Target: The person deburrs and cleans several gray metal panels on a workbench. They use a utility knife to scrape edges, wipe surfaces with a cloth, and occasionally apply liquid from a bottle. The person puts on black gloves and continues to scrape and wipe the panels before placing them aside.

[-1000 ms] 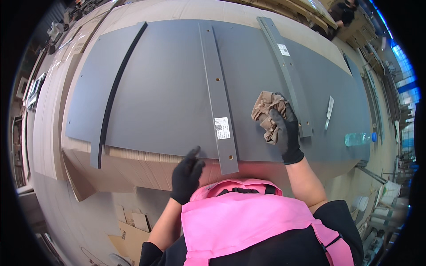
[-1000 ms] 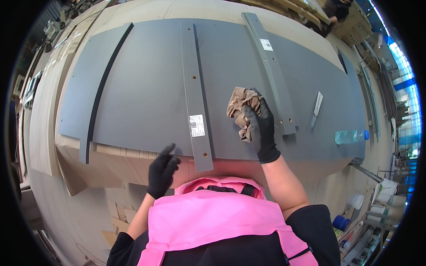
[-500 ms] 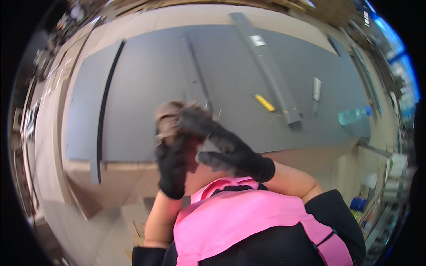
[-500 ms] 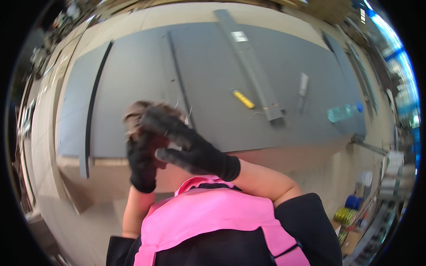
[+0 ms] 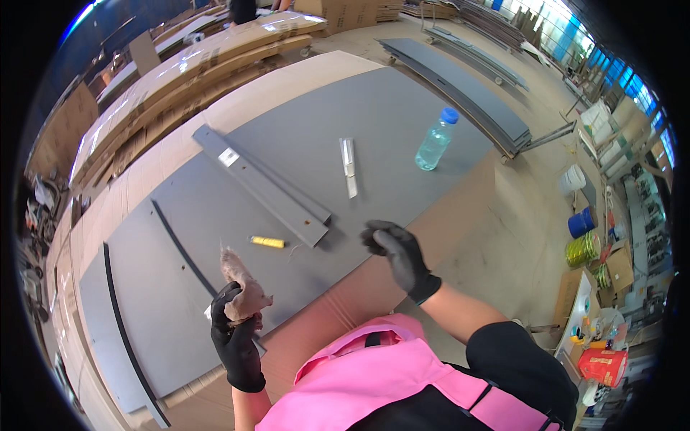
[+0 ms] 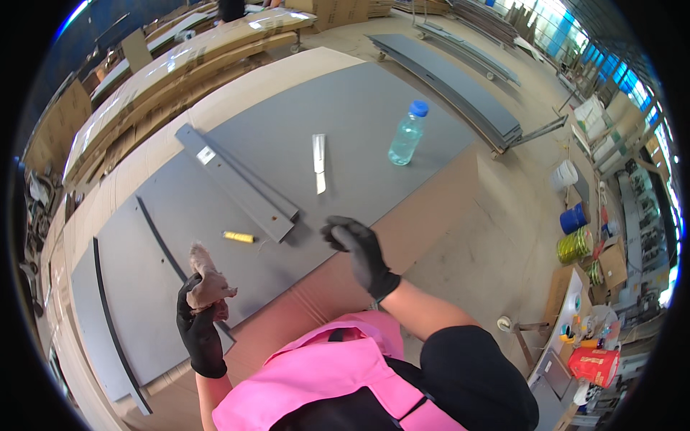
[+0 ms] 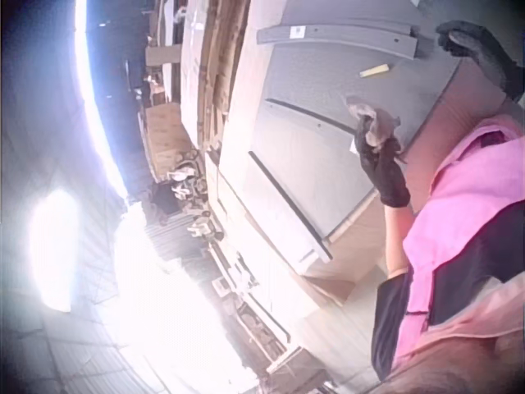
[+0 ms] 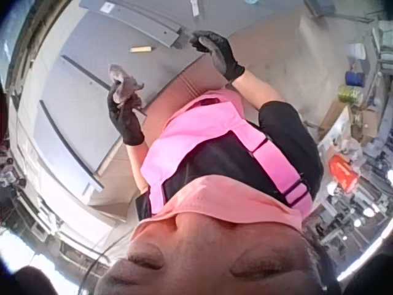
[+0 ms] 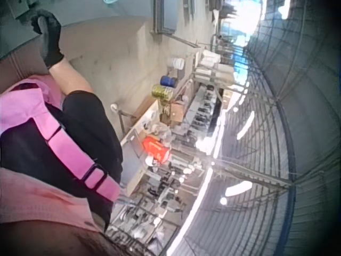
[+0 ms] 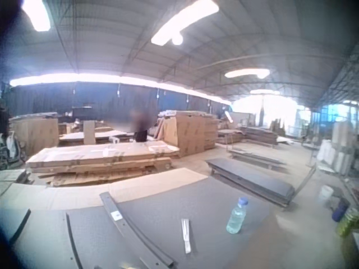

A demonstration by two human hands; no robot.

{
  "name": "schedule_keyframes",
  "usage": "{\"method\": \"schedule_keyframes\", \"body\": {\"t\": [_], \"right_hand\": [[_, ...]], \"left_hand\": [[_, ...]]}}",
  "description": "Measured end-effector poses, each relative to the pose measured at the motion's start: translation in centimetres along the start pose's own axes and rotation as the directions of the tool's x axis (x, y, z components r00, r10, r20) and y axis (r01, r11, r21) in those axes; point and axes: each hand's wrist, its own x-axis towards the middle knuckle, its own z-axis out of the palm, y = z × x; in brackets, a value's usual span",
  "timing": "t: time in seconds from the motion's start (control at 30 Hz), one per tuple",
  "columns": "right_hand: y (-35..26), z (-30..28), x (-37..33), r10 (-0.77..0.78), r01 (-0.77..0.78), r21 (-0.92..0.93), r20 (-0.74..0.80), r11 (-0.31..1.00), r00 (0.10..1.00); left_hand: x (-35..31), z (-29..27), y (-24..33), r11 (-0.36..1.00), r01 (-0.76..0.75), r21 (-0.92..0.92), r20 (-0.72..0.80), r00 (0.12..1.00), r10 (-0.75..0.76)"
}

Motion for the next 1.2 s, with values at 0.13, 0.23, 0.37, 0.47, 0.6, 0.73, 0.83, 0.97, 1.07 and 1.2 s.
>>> {"method": "schedule_keyframes", "body": {"t": [0.13,0.23,0.37,0.47,0.6,0.73,0.83,0.97,1.07,1.2], "right_hand": [[-2.9,-10.0,1.9,-0.18,0.169,-0.061,-0.273,0.984,0.945],[-4.6,-15.9,4.9,-0.253,0.178,-0.233,-0.347,0.956,0.903],[-4.9,-20.5,11.5,-0.428,0.294,-0.454,-0.225,0.841,0.875],[-4.4,-21.9,16.4,-0.369,0.365,-0.066,-0.069,0.929,0.927],[-3.9,-21.7,21.8,-0.395,0.396,-0.042,0.012,0.917,0.918],[-5.2,-21.7,23.5,-0.461,0.433,-0.406,0.032,0.805,0.887],[-7.7,-22.2,22.2,-0.452,0.463,-0.524,0.159,0.715,0.878],[-12.2,-23.2,18.1,-0.423,0.633,-0.611,0.472,0.476,0.774],[-15.0,-23.7,15.9,-0.321,0.692,-0.606,0.615,0.392,0.72],[-17.4,-24.7,14.5,-0.176,0.639,-0.735,0.615,0.226,0.769]], "left_hand": [[1.9,6.6,-0.8,1.0,-0.003,-0.026,0.103,0.995,0.006],[3.5,12.7,-2.0,0.996,0.093,-0.008,0.313,0.946,-0.086],[5.2,19.0,-4.2,0.98,-0.055,0.191,0.446,0.894,-0.037],[6.1,21.9,-6.2,0.953,-0.114,0.281,0.422,0.906,-0.016],[7.3,24.0,-8.0,0.956,-0.061,0.287,0.446,0.892,-0.077],[8.3,27.2,-8.9,0.684,0.581,-0.442,0.456,0.802,-0.387],[8.5,28.3,-7.7,0.998,0.061,-0.021,0.6,0.799,-0.036],[8.6,30.2,-7.2,0.994,0.103,-0.025,0.514,0.854,-0.076],[9.1,32.2,-8.7,0.969,0.238,-0.07,0.399,0.897,-0.191],[9.5,34.3,-11.2,0.925,0.355,-0.138,0.378,0.882,-0.283]]}}
